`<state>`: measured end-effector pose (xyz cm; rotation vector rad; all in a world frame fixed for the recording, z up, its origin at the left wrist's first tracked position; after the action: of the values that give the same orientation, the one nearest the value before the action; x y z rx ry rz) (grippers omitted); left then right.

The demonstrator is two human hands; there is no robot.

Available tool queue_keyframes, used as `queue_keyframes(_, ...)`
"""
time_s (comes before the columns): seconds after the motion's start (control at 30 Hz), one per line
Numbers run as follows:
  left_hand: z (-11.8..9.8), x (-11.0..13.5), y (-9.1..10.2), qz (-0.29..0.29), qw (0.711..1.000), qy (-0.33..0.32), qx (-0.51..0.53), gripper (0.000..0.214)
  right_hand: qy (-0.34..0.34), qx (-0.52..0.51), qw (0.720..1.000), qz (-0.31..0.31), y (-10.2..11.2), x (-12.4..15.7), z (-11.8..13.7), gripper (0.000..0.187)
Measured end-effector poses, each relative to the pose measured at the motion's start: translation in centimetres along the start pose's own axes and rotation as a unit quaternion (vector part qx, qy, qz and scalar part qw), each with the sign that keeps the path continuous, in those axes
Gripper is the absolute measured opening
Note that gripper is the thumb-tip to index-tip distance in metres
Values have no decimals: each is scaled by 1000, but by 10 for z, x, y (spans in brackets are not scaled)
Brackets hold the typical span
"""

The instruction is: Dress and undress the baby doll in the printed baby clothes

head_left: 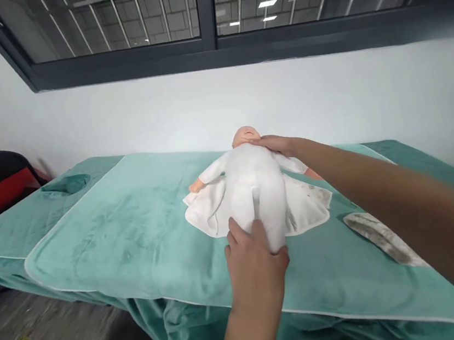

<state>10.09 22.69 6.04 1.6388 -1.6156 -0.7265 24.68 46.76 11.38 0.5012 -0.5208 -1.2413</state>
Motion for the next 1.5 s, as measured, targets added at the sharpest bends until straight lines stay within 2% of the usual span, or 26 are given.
queue_keyframes(0.1, -13, 13, -20, -13, 1000, 4, -10, 47, -6, -48, 998, 38, -1, 15, -30, 46)
queue_keyframes(0.23, -12, 17, -39, -27, 999, 10, -35, 54, 36, -62, 996, 54, -12, 16, -53, 46)
queue_keyframes(0.33, -2, 13, -51, -36, 998, 17, -49, 54, 65, -62, 995, 33, -17, 9, -59, 46)
queue_keyframes(0.47, 4, 4, -61, -45, 998, 18, -44, 54, 58, -20, 998, -4, -16, -4, -62, 53)
queue_keyframes(0.67, 8, -3, -63, -49, 999, 15, 6, 61, 74, 107, 992, -5, -12, -24, -72, 69)
queue_keyframes(0.73, 16, -3, -57, -42, 997, 4, 58, 53, 46, 185, 981, -40, -6, -30, -78, 74)
queue_keyframes(0.8, 30, -9, -45, -64, 990, -19, 121, 40, 47, 271, 955, -106, -2, -32, -74, 70)
queue_keyframes(0.87, 46, -25, -27, -119, 979, -55, 158, 32, 98, 321, 927, -168, -7, -34, -57, 55)
queue_keyframes(0.93, 60, -53, -12, -163, 971, -104, 140, 29, 163, 325, 914, -178, -24, -36, -34, 41)
queue_keyframes(1.0, 70, -90, -4, -182, 971, -144, 55, 30, 225, 331, 909, -120, -54, -43, -11, 37)
queue_keyframes(1.07, 79, -128, -4, -171, 973, -153, -34, 34, 269, 369, 889, -21, -90, -52, 7, 41)
queue_keyframes(1.13, 85, -159, -10, -137, 974, -147, -107, 35, 271, 417, 866, 61, -119, -63, 16, 43)
queue_keyframes(1.2, 88, -178, -16, -128, 970, -137, -157, 36, 242, 444, 856, 105, -137, -74, 18, 38)
queue_keyframes(1.3, 90, -192, -20, -146, 964, -117, -187, 36, 218, 448, 859, 117, -145, -86, 14, 30)
queue_keyframes(1.4, 91, -205, -16, -159, 967, -95, -175, 31, 212, 438, 870, 76, -137, -91, 7, 39)
queue_keyframes(1.5, 99, -225, 0, -166, 982, -56, -65, 22, 207, 424, 881, 33, -122, -87, 1, 48)
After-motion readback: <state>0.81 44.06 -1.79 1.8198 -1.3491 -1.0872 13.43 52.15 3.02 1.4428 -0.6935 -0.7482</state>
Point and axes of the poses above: each hand's wrist, its own x-axis away from the middle knuckle, its own y-axis out of the back of the hand, z = x × y, the point moved 5 cm from there along -x, towards the middle knuckle, and after that the axes turned 10 degrees about x, right-handed, at the moved point
